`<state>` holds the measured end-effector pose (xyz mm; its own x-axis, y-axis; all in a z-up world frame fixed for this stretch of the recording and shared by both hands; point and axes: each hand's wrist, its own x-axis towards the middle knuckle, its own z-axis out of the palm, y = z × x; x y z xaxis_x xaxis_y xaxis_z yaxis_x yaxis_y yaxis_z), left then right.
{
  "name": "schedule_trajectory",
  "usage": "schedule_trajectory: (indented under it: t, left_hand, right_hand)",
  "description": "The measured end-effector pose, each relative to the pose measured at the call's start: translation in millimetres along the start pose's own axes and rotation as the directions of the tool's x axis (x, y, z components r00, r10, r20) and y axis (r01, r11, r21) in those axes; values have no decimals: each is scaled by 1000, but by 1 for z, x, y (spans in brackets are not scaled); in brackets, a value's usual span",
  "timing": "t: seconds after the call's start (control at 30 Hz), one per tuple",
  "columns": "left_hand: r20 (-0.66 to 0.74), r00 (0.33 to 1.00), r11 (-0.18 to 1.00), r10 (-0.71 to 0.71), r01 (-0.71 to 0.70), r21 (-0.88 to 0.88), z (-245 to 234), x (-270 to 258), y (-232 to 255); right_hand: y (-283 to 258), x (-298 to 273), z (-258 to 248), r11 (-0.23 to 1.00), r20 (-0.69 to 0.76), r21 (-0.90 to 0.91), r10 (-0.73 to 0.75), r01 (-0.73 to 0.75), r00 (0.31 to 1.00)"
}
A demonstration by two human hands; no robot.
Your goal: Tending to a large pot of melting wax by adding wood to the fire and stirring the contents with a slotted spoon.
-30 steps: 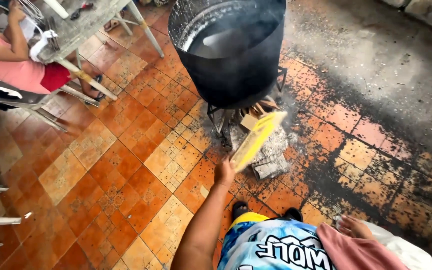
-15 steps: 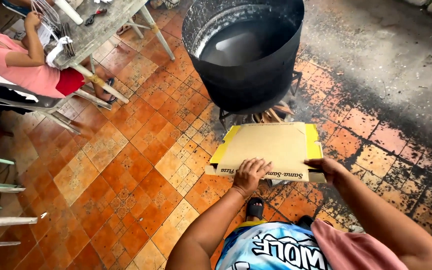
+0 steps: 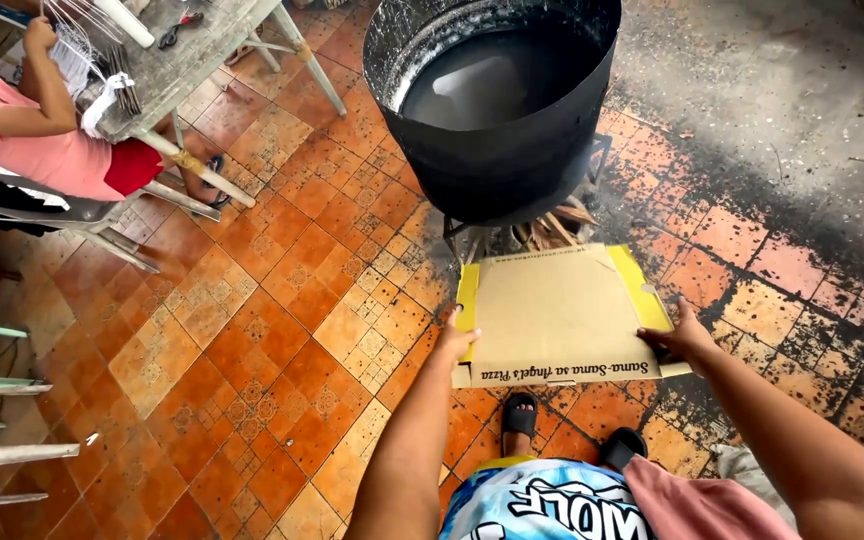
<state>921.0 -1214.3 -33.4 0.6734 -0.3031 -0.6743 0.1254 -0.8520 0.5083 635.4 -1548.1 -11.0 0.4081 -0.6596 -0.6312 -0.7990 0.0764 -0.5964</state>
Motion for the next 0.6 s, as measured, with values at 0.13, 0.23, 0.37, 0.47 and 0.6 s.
schedule_trajectory:
  t: [0.13,0.23,0.37,0.47,0.6]
  left_hand:
    - [-55,996,996,72,-70,47,-12,-78,56]
    - [-113,992,993,57,-45,111,-4,-47,44]
    - [-84,995,953,-60,82,291,13,18,5]
    - [-134,990,970,-47,77,232,1,6,19]
    - [-94,986,952,-139,159,263,7,44,2]
  right_hand:
    - [-12,-8,13,878,43,-472,-67,79,997]
    - [-38,-21,23,885,-55,-460,-113,75,992]
    - [8,43,49,781,79,-622,-17,62,997]
    - [-30,5,45,816,44,-576,-20,42,999]
    - [-6,47,57,778,144,-624,27,69,989]
